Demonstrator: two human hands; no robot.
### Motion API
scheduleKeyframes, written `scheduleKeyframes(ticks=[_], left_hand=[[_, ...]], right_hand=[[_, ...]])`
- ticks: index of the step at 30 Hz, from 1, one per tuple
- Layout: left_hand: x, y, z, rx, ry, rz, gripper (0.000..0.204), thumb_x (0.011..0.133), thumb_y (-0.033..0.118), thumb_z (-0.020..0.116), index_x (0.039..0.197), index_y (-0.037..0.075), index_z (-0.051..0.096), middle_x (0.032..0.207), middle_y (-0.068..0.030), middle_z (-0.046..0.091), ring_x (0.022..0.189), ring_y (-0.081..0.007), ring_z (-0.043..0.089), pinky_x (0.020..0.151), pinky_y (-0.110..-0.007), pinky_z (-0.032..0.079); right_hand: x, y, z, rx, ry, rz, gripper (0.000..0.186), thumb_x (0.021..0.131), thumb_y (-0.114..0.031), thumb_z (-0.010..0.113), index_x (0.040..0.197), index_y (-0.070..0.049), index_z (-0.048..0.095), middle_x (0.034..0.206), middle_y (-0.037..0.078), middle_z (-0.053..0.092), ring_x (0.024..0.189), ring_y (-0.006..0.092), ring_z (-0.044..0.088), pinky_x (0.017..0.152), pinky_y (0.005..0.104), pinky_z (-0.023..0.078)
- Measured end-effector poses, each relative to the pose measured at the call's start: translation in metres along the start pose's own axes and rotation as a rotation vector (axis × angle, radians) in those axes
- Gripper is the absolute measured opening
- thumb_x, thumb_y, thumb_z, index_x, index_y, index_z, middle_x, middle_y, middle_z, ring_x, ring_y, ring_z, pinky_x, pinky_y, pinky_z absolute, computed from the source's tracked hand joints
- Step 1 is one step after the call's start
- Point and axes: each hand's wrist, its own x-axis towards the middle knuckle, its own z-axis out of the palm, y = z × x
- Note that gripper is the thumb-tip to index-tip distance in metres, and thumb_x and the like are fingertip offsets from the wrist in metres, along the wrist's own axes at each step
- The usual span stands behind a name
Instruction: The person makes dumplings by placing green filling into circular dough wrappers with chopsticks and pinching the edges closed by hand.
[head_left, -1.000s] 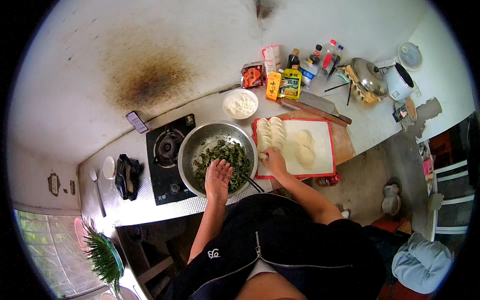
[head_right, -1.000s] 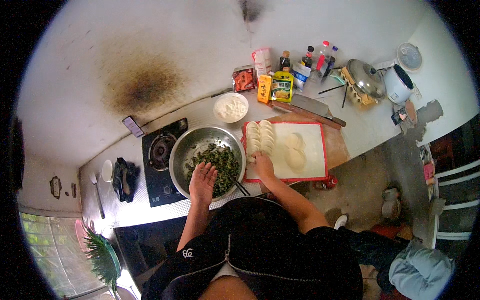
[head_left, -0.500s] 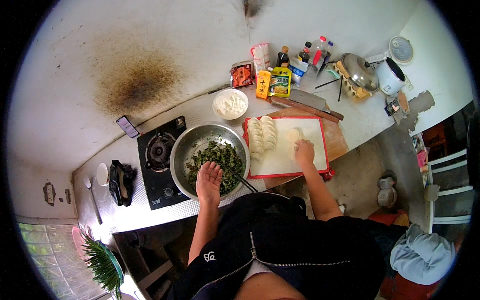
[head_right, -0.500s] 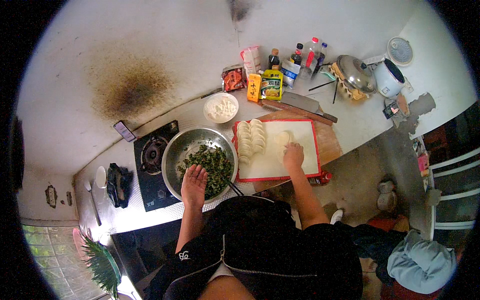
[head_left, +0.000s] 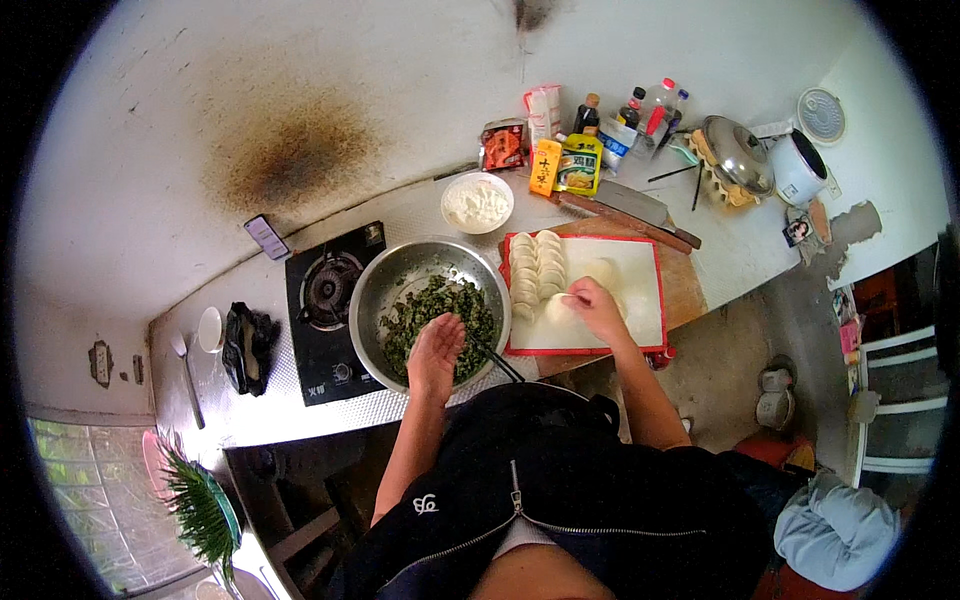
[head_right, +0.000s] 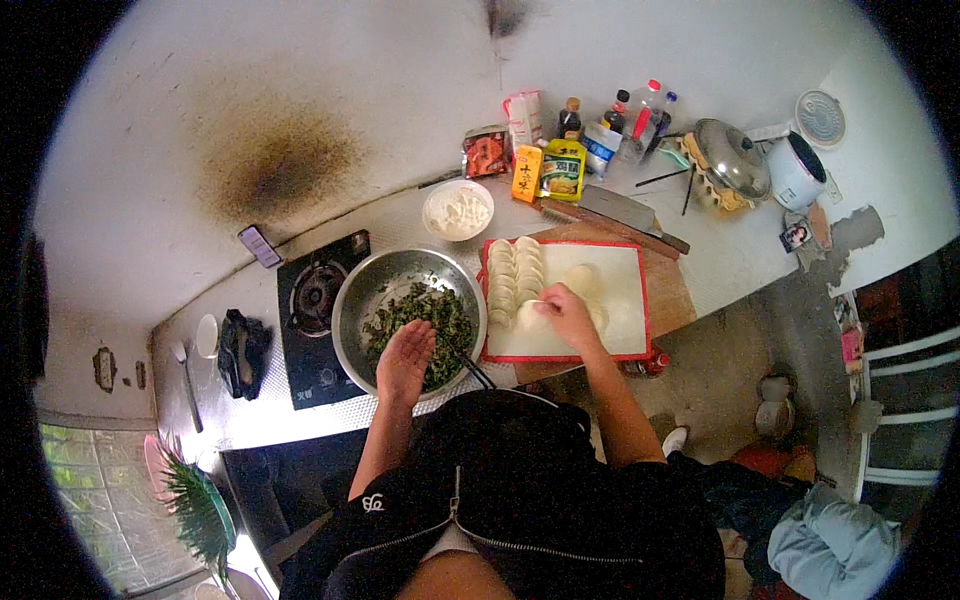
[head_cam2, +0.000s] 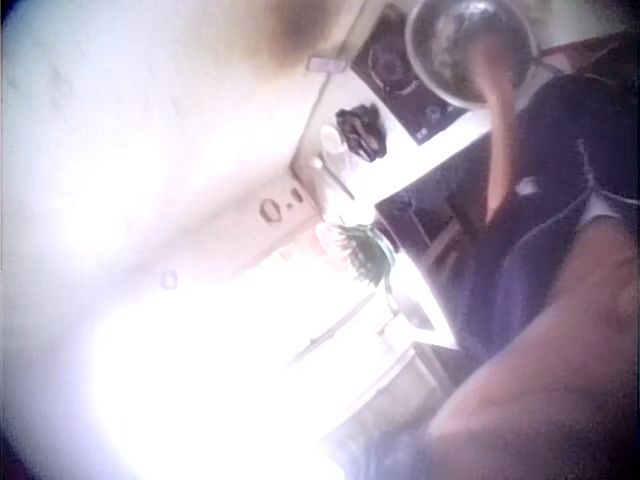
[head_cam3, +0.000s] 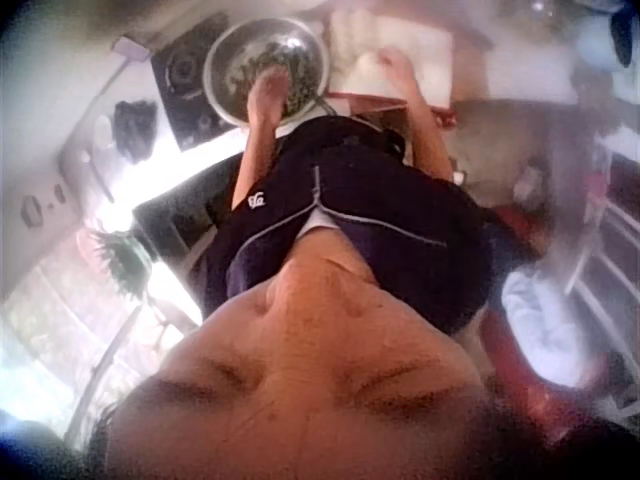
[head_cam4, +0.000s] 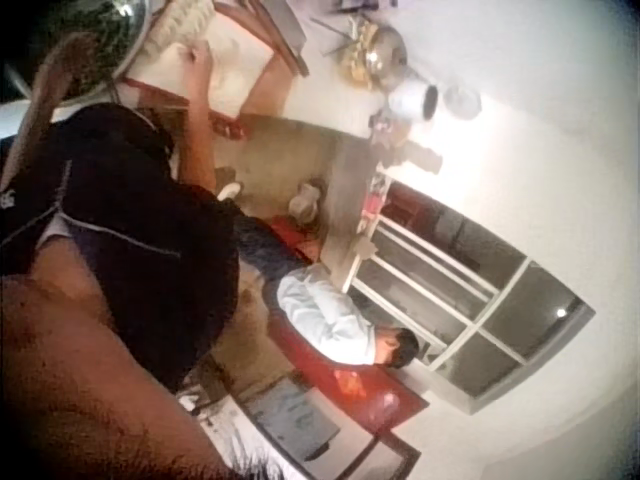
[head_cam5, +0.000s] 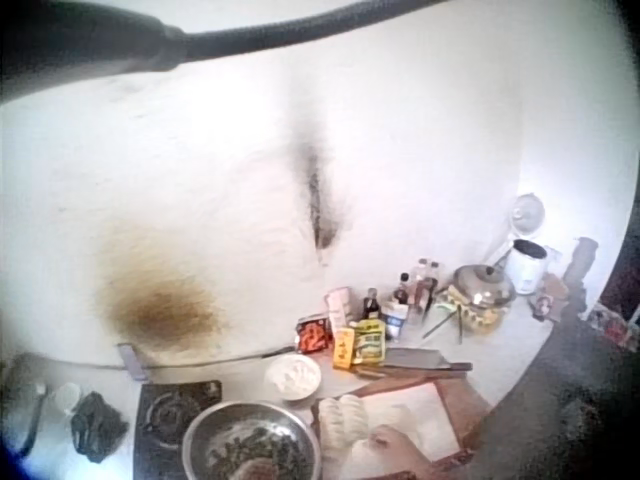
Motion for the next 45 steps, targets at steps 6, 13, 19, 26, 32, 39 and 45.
scheduleKeyframes(ticks=[6, 13, 19, 26, 32, 39, 45], left_hand=[[-0.017, 0.012, 0.031, -0.321, -0.244, -0.451, 0.058, 0.101, 0.043, 0.038, 0.132, -0.005, 0.041, 0.128, -0.0250, 0.053, 0.118, -0.0413, 0.053, 0.101, -0.052, 0.044], [-0.020, 0.031, 0.005, -0.110, -0.032, -0.034, 0.041, 0.102, 0.028, 0.038, 0.128, -0.003, 0.044, 0.123, -0.0211, 0.057, 0.116, -0.0335, 0.057, 0.096, -0.048, 0.049], [-0.019, 0.033, -0.017, -0.171, 0.153, 0.212, 0.034, 0.098, 0.017, 0.048, 0.126, -0.002, 0.048, 0.122, -0.0167, 0.059, 0.111, -0.0258, 0.059, 0.092, -0.035, 0.050], [-0.028, 0.037, -0.017, -0.195, 0.153, 0.216, 0.033, 0.098, 0.014, 0.046, 0.127, -0.003, 0.047, 0.122, -0.0182, 0.059, 0.112, -0.0273, 0.059, 0.091, -0.035, 0.051], [-0.025, 0.030, -0.029, -0.157, 0.157, 0.255, 0.032, 0.098, 0.010, 0.047, 0.126, -0.004, 0.047, 0.121, -0.0200, 0.059, 0.111, -0.0298, 0.060, 0.092, -0.037, 0.052], [-0.024, 0.033, -0.027, -0.147, 0.166, 0.228, 0.031, 0.096, 0.009, 0.049, 0.124, -0.005, 0.050, 0.121, -0.0193, 0.059, 0.111, -0.0293, 0.060, 0.093, -0.037, 0.052], [-0.021, 0.032, -0.031, -0.138, 0.175, 0.234, 0.031, 0.096, 0.007, 0.048, 0.124, -0.005, 0.049, 0.121, -0.0195, 0.060, 0.111, -0.0306, 0.061, 0.092, -0.039, 0.052]], right_hand=[[-0.001, -0.087, 0.076, 0.302, -0.190, -0.145, 0.020, 0.093, -0.008, 0.059, 0.112, -0.001, 0.056, 0.102, 0.010, 0.065, 0.093, 0.0151, 0.062, 0.079, 0.0275, 0.050], [-0.016, -0.047, 0.091, -0.641, -0.576, -0.522, 0.050, 0.075, -0.004, 0.067, 0.120, -0.025, 0.066, 0.107, 0.011, 0.056, 0.103, 0.0315, 0.054, 0.087, 0.0386, 0.048], [-0.015, -0.050, 0.120, -0.350, -0.400, -0.699, 0.024, 0.081, -0.001, 0.061, 0.102, -0.011, 0.069, 0.105, 0.013, 0.056, 0.101, 0.0292, 0.055, 0.083, 0.0388, 0.048], [0.023, -0.066, 0.107, -0.090, -0.048, -0.320, 0.015, 0.089, -0.014, 0.063, 0.098, -0.002, 0.064, 0.081, 0.014, 0.063, 0.063, 0.0220, 0.062, 0.061, 0.0327, 0.049], [0.029, -0.042, 0.099, -0.119, 0.054, -0.232, 0.014, 0.088, -0.014, 0.063, 0.099, -0.004, 0.066, 0.073, 0.009, 0.065, 0.068, 0.0178, 0.064, 0.062, 0.0312, 0.050], [0.028, -0.004, 0.116, 0.100, -0.017, -0.010, 0.017, 0.089, -0.012, 0.064, 0.100, 0.001, 0.068, 0.079, 0.008, 0.068, 0.072, 0.0153, 0.067, 0.062, 0.0279, 0.053], [0.025, -0.011, 0.105, 0.293, -0.046, 0.121, 0.017, 0.091, -0.007, 0.061, 0.103, 0.006, 0.065, 0.093, 0.011, 0.065, 0.082, 0.0185, 0.066, 0.074, 0.0317, 0.061]])
